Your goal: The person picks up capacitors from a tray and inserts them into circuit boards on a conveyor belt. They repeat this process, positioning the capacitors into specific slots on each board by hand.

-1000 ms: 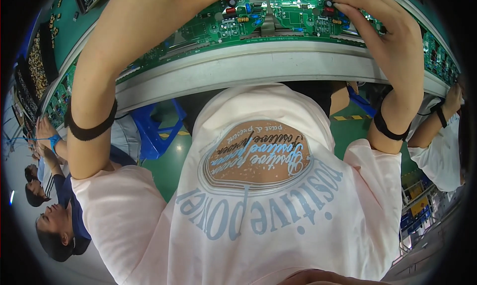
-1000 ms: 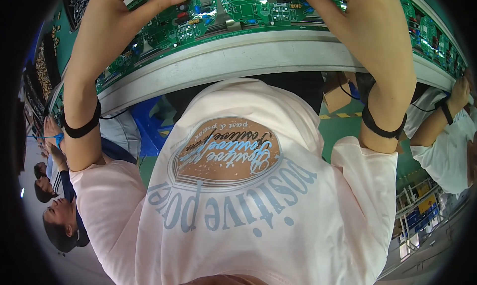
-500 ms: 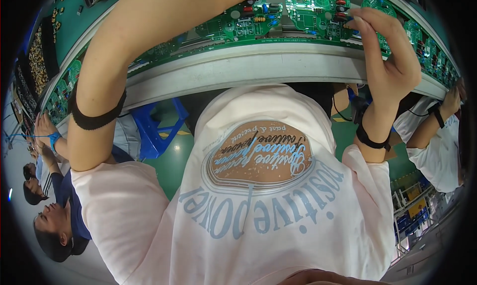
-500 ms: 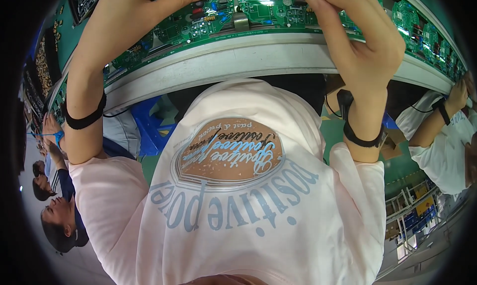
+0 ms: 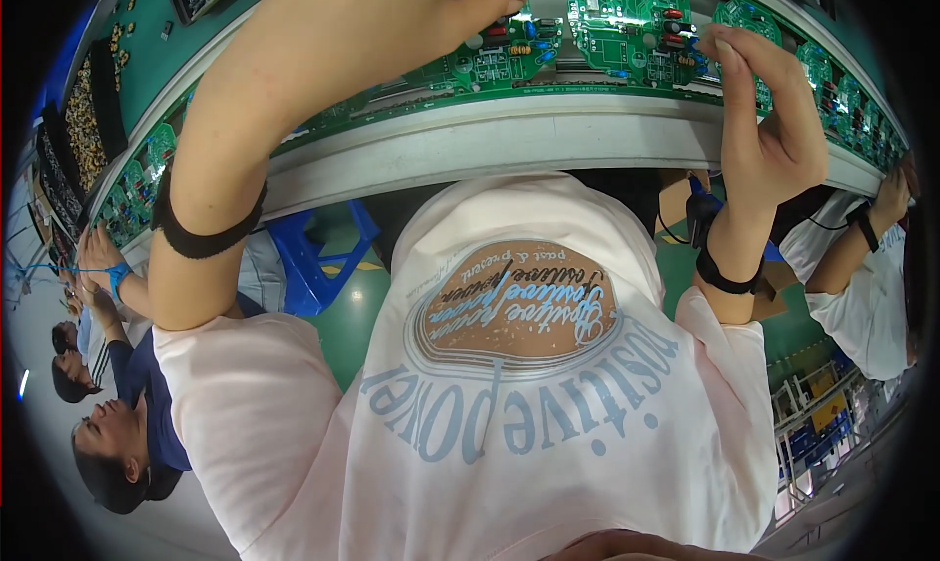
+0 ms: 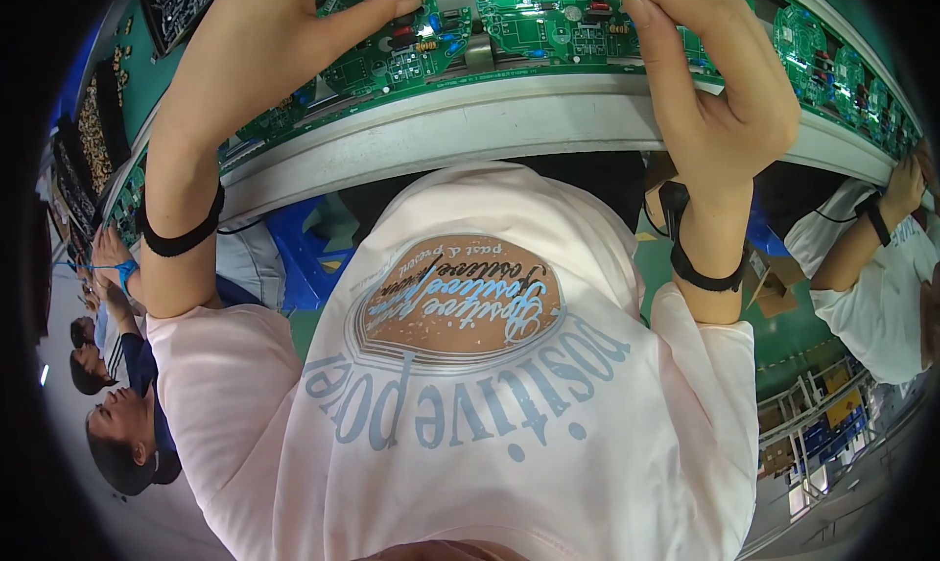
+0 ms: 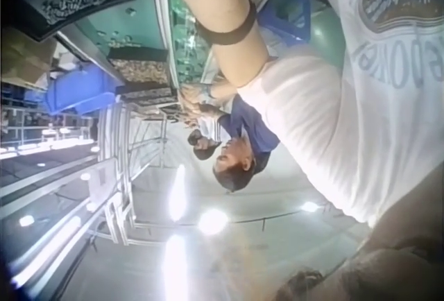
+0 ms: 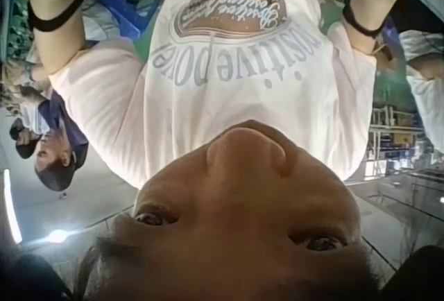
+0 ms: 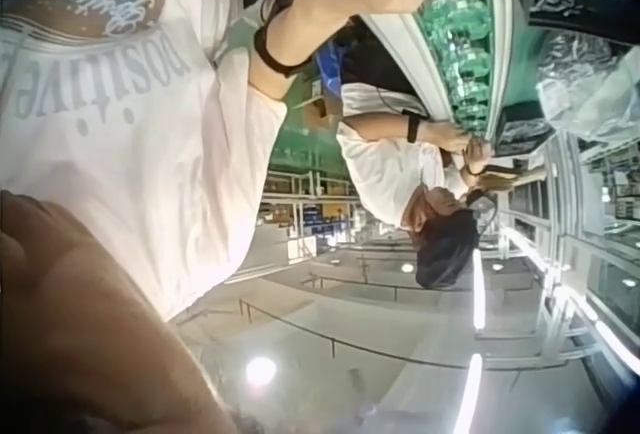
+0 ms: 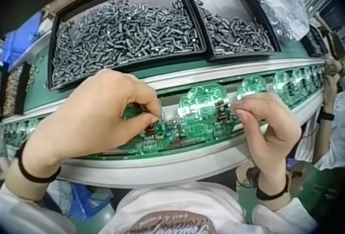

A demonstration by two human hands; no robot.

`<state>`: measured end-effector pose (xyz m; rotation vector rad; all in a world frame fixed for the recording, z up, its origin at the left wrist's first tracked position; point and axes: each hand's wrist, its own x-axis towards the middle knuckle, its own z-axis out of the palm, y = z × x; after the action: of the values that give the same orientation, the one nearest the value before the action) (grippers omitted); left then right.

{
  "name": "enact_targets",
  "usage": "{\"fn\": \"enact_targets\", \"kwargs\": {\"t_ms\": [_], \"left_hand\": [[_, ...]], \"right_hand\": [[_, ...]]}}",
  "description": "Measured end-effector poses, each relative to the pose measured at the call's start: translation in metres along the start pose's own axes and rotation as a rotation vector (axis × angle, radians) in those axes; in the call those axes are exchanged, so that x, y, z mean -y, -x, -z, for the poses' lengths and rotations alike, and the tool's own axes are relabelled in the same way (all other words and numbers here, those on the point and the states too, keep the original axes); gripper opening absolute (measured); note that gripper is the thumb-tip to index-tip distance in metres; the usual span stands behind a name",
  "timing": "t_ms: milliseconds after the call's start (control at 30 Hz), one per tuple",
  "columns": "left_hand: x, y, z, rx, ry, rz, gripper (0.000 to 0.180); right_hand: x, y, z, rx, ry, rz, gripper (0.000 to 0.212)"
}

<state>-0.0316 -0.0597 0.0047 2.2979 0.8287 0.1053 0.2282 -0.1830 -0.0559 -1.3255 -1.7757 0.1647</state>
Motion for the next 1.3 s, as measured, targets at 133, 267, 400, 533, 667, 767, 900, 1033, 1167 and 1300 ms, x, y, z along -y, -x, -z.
{"fn": "enact_targets", "kwargs": {"t_ms": [133,267,400,533,667,767,900,1033,1167,1300], "left_hand": [[-0.009,0.001,-0.004,0.003,-0.204,-0.073,0.007],[-0.01,0.002,-0.011,-0.038,-0.314,-0.111,0.007],[-0.01,0.0,-0.003,0.007,-0.369,-0.084,0.008],[-0.017,0.0,0.007,-0.078,-0.387,-0.154,0.008],[-0.008,0.009,-0.019,-0.081,-0.496,-0.219,0.006],[-0.012,0.002,-0.032,-0.054,-0.467,-0.221,0.007],[-0.017,0.006,-0.045,-0.069,-0.545,-0.229,0.008],[-0.014,0.0,-0.022,-0.155,-0.485,-0.2,0.014],[0.018,-0.012,0.037,-0.575,-0.371,0.032,0.038],[0.082,-0.009,0.066,-0.747,-0.525,0.19,0.055]], "right_hand": [[0.001,0.002,0.002,0.008,-0.002,-0.006,0.012],[-0.001,0.004,-0.001,0.005,-0.02,-0.017,0.012],[0.0,-0.005,-0.006,0.003,-0.002,-0.007,0.012],[0.006,-0.016,0.0,-0.029,0.014,0.004,0.014],[0.01,-0.008,-0.002,0.007,-0.035,-0.053,0.013],[0.005,-0.003,0.002,0.006,-0.054,-0.03,0.017],[0.006,0.006,0.006,-0.022,-0.097,-0.027,0.018],[0.006,0.004,0.004,-0.033,-0.117,-0.038,0.018],[0.004,0.003,0.0,-0.035,-0.093,-0.055,0.016],[0.004,-0.001,-0.007,-0.015,-0.108,-0.019,0.014]]}}
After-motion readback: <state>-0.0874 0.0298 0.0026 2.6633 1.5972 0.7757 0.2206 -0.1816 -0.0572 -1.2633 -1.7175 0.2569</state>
